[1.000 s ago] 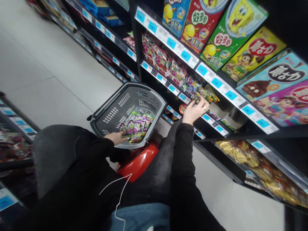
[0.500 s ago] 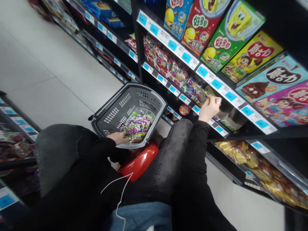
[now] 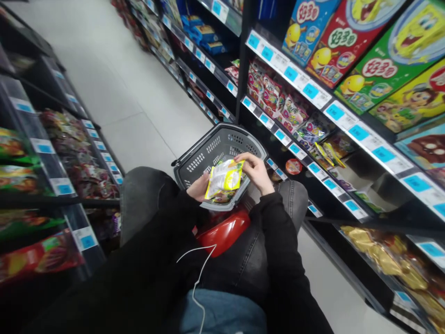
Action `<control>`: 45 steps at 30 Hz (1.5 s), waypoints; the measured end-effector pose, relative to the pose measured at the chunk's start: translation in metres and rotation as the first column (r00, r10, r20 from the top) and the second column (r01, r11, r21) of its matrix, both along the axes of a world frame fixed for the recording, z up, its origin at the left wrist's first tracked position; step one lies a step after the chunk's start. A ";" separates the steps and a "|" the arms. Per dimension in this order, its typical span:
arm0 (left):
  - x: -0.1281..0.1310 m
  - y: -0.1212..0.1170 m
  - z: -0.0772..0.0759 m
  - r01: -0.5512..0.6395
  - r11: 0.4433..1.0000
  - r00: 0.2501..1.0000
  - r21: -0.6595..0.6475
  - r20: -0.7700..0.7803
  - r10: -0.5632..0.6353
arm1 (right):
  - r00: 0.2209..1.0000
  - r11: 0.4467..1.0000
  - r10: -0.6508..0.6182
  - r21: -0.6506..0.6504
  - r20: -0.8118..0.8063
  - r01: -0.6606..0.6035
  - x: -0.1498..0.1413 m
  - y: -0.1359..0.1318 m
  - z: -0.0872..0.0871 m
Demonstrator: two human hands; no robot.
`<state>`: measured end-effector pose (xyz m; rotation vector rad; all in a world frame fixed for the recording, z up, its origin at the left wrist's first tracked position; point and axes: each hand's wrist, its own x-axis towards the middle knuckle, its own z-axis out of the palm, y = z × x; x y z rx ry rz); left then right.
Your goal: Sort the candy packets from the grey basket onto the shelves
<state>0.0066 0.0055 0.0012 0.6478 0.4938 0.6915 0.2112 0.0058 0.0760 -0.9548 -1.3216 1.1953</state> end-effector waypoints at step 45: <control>-0.013 0.017 -0.013 -0.345 0.804 0.633 0.485 -0.511 0.581 | 0.965 0.931 -0.092 -0.323 0.246 0.171 -0.028 0.002 -0.068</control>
